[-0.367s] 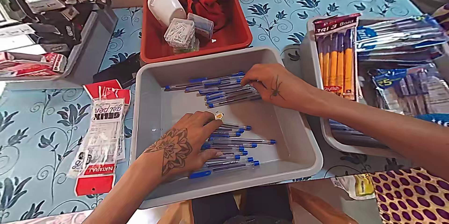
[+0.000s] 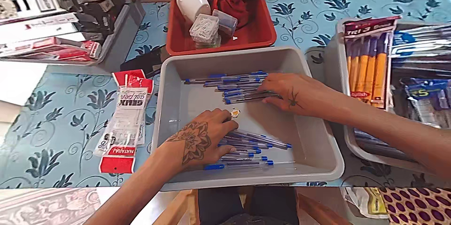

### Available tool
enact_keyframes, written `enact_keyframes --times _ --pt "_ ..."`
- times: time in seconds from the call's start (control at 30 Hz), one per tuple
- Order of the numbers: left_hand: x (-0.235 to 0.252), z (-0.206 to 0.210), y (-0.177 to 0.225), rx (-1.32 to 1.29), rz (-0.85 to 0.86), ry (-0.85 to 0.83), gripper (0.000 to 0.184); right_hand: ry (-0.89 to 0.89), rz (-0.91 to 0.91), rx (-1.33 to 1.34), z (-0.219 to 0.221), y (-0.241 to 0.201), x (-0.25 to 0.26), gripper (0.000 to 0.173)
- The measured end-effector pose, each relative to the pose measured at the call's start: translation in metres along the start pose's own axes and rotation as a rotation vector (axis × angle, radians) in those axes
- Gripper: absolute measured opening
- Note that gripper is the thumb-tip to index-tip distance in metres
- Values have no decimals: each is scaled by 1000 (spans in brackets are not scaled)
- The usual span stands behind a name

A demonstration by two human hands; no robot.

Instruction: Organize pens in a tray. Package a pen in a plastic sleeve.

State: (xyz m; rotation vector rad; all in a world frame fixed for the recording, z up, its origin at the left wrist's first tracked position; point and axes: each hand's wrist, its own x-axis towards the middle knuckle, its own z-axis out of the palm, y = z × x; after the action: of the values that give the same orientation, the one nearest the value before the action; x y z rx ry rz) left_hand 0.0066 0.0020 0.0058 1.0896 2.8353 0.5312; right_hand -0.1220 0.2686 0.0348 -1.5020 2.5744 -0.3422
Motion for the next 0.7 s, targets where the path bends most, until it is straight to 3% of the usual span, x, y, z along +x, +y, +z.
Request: enact_keyframes --times 0.17,0.37,0.7 --pt "2 -4 3 -28 -28 -40 41 22 11 -37 0 -5 -2 21" --pt "7 -12 15 -60 -45 -197 66 55 -31 -58 3 -2 -4 21" --pt "15 -19 23 -105 -27 -278 61 57 -28 -65 12 14 -4 26"
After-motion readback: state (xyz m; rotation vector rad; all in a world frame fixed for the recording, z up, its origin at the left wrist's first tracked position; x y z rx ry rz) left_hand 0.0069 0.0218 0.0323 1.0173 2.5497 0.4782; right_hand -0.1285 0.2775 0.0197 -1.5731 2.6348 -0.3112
